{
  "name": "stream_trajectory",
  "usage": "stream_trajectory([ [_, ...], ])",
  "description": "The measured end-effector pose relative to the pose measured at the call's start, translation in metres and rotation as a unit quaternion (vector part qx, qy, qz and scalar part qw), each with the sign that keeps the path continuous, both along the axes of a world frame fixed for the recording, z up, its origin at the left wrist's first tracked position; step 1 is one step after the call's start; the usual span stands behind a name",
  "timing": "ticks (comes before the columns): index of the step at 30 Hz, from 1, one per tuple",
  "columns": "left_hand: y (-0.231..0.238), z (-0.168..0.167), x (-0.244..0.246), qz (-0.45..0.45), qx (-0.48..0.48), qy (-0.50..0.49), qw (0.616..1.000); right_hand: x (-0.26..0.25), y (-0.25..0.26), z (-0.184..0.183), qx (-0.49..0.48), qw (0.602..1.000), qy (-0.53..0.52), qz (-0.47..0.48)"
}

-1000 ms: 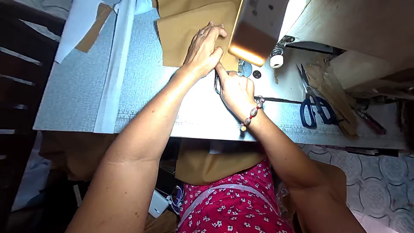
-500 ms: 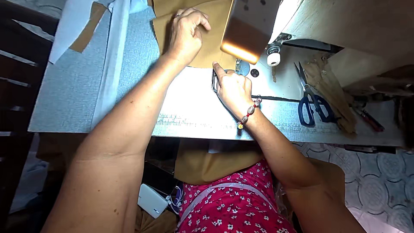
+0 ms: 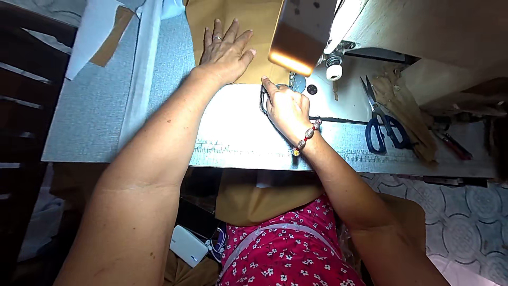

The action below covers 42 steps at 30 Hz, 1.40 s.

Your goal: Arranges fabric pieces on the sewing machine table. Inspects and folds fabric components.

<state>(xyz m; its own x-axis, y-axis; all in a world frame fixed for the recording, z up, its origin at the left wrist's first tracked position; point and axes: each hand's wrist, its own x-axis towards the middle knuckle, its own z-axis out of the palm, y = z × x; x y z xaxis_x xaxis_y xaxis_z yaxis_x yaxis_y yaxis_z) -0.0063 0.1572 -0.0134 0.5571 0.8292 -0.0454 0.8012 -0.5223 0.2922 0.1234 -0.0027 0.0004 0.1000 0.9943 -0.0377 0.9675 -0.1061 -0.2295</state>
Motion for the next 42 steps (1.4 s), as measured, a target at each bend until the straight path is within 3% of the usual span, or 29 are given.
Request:
stream_trajectory([
  [4, -0.051, 0.023, 0.008, 0.092, -0.013, 0.089, 0.992, 0.015, -0.007, 0.006, -0.007, 0.998, 0.057, 0.03],
  [8, -0.129, 0.061, 0.014, 0.165, -0.075, 0.19, 0.965, 0.047, -0.034, 0.002, 0.087, 0.985, 0.088, 0.122],
  [11, -0.162, 0.076, 0.015, 0.132, -0.123, 0.234, 0.955, 0.068, -0.051, -0.01, 0.153, 0.974, 0.082, 0.143],
  [13, -0.172, 0.074, 0.017, 0.098, -0.092, 0.221, 0.966, 0.075, -0.058, -0.017, 0.176, 0.972, 0.081, 0.135],
  [16, -0.174, 0.036, 0.015, -0.009, 0.049, 0.022, 0.999, 0.074, -0.062, -0.027, 0.198, 0.97, 0.064, 0.125],
  [18, -0.166, 0.008, 0.018, -0.069, 0.055, -0.091, 0.992, 0.072, -0.063, -0.03, 0.209, 0.969, 0.056, 0.121],
  [22, -0.157, -0.012, 0.01, -0.103, 0.02, -0.1, 0.989, 0.078, -0.063, -0.032, 0.221, 0.962, 0.099, 0.127],
  [26, -0.15, -0.007, 0.003, -0.125, 0.009, -0.089, 0.988, 0.08, -0.062, -0.035, 0.248, 0.952, 0.136, 0.115],
  [31, -0.156, -0.011, 0.01, -0.133, 0.072, -0.103, 0.983, 0.076, -0.057, -0.035, 0.233, 0.96, 0.103, 0.119],
  [42, -0.134, -0.016, 0.016, -0.127, 0.062, -0.122, 0.982, 0.082, -0.033, -0.027, 0.197, 0.972, 0.072, 0.105],
])
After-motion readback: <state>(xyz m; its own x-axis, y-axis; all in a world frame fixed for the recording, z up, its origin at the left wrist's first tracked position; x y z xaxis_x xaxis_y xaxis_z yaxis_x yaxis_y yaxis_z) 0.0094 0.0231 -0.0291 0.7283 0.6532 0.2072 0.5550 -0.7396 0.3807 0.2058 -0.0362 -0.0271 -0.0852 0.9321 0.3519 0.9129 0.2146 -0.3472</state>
